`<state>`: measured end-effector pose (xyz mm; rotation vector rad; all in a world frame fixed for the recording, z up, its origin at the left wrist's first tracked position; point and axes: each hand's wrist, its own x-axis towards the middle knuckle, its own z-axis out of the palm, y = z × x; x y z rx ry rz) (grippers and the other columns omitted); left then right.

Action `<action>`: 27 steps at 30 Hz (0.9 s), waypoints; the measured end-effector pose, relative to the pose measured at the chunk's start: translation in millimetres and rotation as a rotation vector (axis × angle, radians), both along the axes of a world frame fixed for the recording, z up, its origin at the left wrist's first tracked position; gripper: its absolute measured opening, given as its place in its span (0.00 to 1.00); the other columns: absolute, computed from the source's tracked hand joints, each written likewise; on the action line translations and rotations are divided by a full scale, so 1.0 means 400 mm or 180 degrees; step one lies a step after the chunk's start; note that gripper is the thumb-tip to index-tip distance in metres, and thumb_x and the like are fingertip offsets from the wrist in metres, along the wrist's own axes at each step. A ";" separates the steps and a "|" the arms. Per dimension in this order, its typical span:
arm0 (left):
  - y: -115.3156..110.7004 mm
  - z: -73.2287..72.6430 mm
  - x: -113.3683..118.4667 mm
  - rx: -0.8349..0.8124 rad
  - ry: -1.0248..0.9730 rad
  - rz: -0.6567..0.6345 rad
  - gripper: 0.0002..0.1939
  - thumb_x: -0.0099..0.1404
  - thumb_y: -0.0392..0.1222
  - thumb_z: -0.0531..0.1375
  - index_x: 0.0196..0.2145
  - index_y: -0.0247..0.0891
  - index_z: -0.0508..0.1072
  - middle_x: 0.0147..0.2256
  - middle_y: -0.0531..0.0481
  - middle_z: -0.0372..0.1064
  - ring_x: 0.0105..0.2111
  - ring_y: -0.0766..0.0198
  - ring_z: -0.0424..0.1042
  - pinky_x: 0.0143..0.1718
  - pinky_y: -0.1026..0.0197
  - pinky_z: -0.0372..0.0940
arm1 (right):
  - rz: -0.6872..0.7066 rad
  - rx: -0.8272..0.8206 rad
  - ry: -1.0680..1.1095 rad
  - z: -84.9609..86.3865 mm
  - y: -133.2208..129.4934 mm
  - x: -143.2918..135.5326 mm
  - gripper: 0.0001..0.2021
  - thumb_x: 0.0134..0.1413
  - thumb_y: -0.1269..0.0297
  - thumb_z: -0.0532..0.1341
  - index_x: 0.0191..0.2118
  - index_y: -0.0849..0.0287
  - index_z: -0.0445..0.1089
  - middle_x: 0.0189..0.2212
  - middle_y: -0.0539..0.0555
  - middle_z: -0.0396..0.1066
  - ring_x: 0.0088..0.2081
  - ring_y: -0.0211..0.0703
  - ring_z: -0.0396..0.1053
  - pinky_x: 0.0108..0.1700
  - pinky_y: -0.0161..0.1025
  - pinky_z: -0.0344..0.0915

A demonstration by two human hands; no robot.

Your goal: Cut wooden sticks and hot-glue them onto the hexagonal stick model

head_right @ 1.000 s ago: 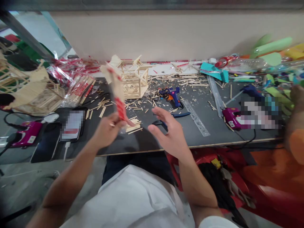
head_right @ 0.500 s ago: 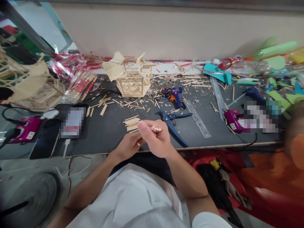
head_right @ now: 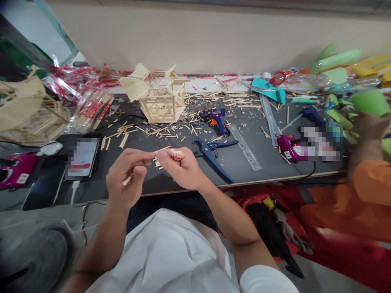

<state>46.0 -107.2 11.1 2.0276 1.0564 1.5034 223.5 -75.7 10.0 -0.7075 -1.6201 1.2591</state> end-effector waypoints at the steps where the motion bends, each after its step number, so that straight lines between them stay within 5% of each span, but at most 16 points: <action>1: 0.002 0.011 0.000 0.0007 0.0044 0.0014 0.15 0.77 0.51 0.59 0.52 0.43 0.80 0.41 0.44 0.74 0.33 0.63 0.71 0.30 0.64 0.68 | 0.0037 0.0041 -0.0050 -0.009 -0.001 -0.004 0.27 0.73 0.47 0.55 0.24 0.55 0.56 0.19 0.44 0.49 0.22 0.33 0.47 0.25 0.36 0.47; 7: 0.016 0.063 -0.006 0.0050 0.0476 -0.0505 0.11 0.78 0.44 0.59 0.52 0.43 0.80 0.40 0.46 0.76 0.36 0.63 0.75 0.36 0.63 0.71 | 0.0331 0.0898 -0.0086 -0.083 -0.008 -0.028 0.19 0.72 0.59 0.54 0.26 0.55 0.55 0.21 0.44 0.52 0.24 0.35 0.51 0.29 0.35 0.51; 10: 0.022 0.084 -0.017 0.0129 0.0809 -0.0676 0.07 0.76 0.43 0.62 0.47 0.43 0.79 0.39 0.48 0.78 0.34 0.64 0.77 0.35 0.64 0.69 | 0.0302 0.0885 -0.0146 -0.106 -0.005 -0.036 0.15 0.70 0.56 0.56 0.31 0.56 0.62 0.26 0.46 0.61 0.28 0.37 0.58 0.32 0.35 0.57; 13: 0.024 0.112 -0.048 0.0287 0.1319 -0.0464 0.03 0.75 0.44 0.64 0.42 0.43 0.76 0.35 0.52 0.78 0.29 0.66 0.76 0.30 0.64 0.65 | 0.0399 0.0663 -0.0434 -0.107 -0.008 -0.038 0.17 0.70 0.55 0.55 0.28 0.55 0.59 0.23 0.45 0.57 0.26 0.35 0.54 0.30 0.35 0.52; 16: 0.014 0.149 -0.092 0.0486 0.1862 -0.0419 0.07 0.76 0.47 0.62 0.40 0.43 0.72 0.29 0.56 0.76 0.25 0.65 0.75 0.28 0.62 0.62 | 0.0618 0.0318 -0.1034 -0.080 -0.029 -0.030 0.19 0.70 0.56 0.55 0.26 0.55 0.55 0.20 0.43 0.52 0.24 0.34 0.51 0.29 0.35 0.48; 20: -0.024 0.175 -0.114 0.0291 0.3288 -0.0630 0.10 0.79 0.39 0.54 0.40 0.40 0.73 0.27 0.55 0.73 0.24 0.59 0.74 0.26 0.57 0.58 | 0.0481 0.0286 -0.2548 -0.007 -0.071 -0.004 0.16 0.69 0.62 0.57 0.27 0.56 0.59 0.21 0.45 0.59 0.24 0.35 0.54 0.30 0.38 0.43; 24: -0.055 0.135 -0.079 0.0219 0.4102 -0.0730 0.02 0.73 0.35 0.60 0.43 0.37 0.73 0.30 0.52 0.73 0.22 0.53 0.73 0.22 0.54 0.55 | 0.0223 0.0643 -0.4232 0.060 -0.092 0.018 0.09 0.68 0.66 0.58 0.33 0.58 0.68 0.28 0.54 0.75 0.27 0.42 0.68 0.30 0.43 0.36; 27: -0.057 0.090 -0.057 0.0361 0.3985 -0.0583 0.06 0.75 0.35 0.56 0.37 0.38 0.70 0.27 0.52 0.70 0.21 0.54 0.71 0.21 0.53 0.55 | 0.0224 0.0732 -0.4726 0.077 -0.095 0.029 0.07 0.69 0.65 0.58 0.39 0.58 0.72 0.32 0.57 0.80 0.32 0.48 0.76 0.29 0.43 0.36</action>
